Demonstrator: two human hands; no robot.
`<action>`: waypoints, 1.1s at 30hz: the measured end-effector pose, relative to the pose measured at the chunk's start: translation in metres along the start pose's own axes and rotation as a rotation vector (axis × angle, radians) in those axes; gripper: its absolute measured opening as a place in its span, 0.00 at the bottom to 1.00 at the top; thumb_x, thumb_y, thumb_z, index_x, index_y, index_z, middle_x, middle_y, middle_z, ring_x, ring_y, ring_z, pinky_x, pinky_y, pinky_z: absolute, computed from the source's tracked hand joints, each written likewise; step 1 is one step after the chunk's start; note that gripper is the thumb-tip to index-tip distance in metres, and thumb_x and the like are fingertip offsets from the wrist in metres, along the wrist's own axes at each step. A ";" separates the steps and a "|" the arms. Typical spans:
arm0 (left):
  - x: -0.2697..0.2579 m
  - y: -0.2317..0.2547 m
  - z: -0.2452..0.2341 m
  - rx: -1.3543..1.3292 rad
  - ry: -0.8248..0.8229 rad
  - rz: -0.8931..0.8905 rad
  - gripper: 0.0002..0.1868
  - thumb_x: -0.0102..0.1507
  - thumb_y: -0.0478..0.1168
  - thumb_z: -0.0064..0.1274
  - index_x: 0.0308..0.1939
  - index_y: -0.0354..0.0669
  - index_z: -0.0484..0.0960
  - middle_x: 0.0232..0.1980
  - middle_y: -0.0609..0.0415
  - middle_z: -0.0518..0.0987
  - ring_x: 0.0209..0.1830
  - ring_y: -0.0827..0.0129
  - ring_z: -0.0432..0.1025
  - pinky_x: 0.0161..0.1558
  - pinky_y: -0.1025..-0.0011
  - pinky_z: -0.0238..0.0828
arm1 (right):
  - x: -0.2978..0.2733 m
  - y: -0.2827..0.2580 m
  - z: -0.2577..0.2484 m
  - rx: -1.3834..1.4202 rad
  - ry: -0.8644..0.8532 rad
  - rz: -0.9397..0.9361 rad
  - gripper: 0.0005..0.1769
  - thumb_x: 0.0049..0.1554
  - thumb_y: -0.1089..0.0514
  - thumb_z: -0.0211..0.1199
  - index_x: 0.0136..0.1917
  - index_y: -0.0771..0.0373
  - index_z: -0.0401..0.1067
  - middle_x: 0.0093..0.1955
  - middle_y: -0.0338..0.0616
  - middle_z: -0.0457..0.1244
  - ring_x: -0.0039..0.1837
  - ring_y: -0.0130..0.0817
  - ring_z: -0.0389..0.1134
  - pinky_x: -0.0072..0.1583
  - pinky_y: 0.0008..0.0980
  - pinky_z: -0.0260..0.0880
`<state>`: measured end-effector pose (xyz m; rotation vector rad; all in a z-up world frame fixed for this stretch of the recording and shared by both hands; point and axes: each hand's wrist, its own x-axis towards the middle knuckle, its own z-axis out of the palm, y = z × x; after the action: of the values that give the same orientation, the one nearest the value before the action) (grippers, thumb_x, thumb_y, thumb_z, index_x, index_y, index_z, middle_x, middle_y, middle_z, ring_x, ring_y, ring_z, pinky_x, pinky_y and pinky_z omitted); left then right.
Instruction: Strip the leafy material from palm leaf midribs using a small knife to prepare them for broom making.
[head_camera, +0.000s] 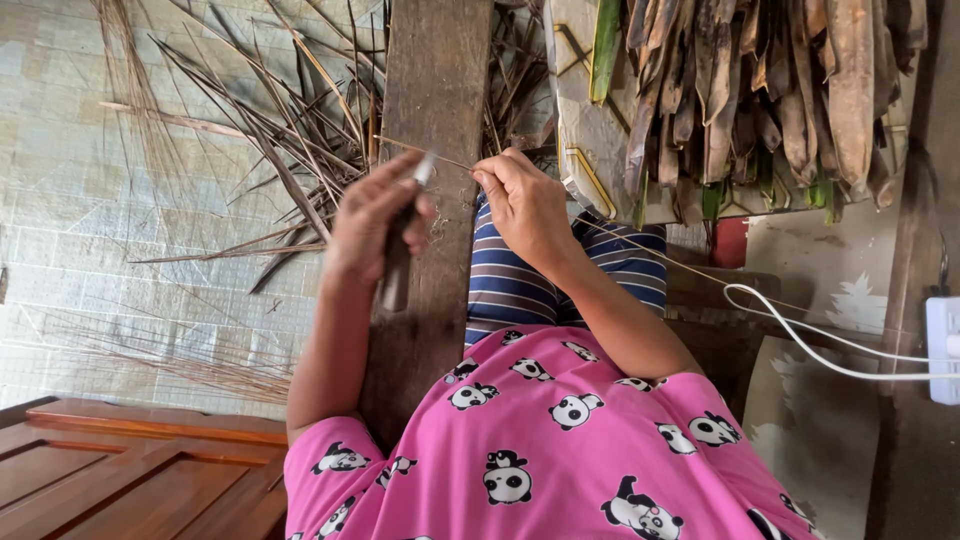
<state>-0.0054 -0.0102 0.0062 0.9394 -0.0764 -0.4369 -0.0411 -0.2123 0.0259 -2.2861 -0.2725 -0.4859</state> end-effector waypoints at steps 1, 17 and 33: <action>0.001 -0.011 -0.001 -0.001 0.002 0.003 0.21 0.66 0.30 0.42 0.62 0.24 0.62 0.28 0.42 0.75 0.11 0.71 0.66 0.11 0.70 0.66 | 0.000 -0.002 0.000 0.000 -0.002 -0.003 0.07 0.63 0.56 0.54 0.45 0.56 0.72 0.37 0.42 0.62 0.41 0.47 0.69 0.43 0.43 0.71; 0.008 -0.002 -0.031 -0.069 0.048 0.083 0.17 0.69 0.31 0.40 0.62 0.35 0.67 0.30 0.45 0.76 0.12 0.73 0.65 0.14 0.70 0.68 | -0.003 0.002 -0.002 0.048 -0.005 0.033 0.07 0.63 0.57 0.57 0.43 0.57 0.73 0.36 0.41 0.64 0.42 0.43 0.70 0.45 0.37 0.71; 0.001 0.012 -0.046 -0.092 0.196 0.159 0.13 0.68 0.31 0.41 0.56 0.32 0.72 0.30 0.43 0.76 0.12 0.72 0.66 0.15 0.71 0.69 | -0.009 0.004 -0.002 0.004 -0.036 0.026 0.07 0.62 0.55 0.55 0.43 0.52 0.72 0.36 0.39 0.63 0.43 0.44 0.70 0.46 0.37 0.71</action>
<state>0.0112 0.0302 -0.0116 0.8737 0.0469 -0.1988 -0.0485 -0.2167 0.0207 -2.2934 -0.2611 -0.4304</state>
